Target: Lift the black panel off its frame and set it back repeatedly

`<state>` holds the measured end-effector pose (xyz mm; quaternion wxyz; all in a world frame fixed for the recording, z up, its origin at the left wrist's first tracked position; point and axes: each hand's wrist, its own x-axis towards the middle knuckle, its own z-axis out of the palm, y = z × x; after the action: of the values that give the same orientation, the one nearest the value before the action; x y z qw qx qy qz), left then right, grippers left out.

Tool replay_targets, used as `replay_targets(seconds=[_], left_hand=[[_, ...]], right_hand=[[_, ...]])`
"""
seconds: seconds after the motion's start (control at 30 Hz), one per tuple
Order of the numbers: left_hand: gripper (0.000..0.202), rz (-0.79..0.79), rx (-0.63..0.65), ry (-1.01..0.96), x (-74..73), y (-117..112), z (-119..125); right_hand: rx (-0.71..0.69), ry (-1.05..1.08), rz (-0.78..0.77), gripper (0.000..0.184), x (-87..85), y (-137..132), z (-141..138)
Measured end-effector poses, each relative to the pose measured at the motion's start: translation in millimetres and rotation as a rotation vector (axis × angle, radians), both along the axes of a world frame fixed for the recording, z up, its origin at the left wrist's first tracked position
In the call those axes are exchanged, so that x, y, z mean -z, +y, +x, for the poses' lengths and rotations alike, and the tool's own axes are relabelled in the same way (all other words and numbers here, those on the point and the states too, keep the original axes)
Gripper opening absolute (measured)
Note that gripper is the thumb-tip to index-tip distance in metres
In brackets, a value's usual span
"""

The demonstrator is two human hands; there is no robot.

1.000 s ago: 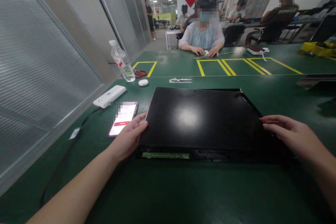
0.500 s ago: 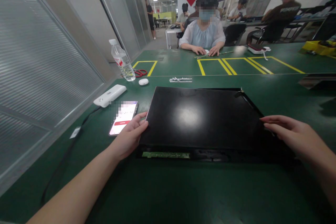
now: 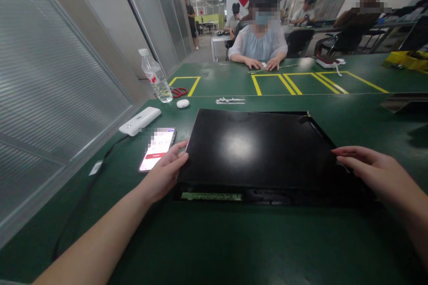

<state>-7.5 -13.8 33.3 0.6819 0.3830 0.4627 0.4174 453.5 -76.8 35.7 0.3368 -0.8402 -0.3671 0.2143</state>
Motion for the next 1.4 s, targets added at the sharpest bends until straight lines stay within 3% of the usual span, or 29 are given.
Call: replay_targets(seconds=[1.4], left_hand=[[0.095,-0.019,-0.001,0.054,-3.0,-4,0]], right_hand=[[-0.033,-0.065,0.012,0.050,5.4,-1,6]])
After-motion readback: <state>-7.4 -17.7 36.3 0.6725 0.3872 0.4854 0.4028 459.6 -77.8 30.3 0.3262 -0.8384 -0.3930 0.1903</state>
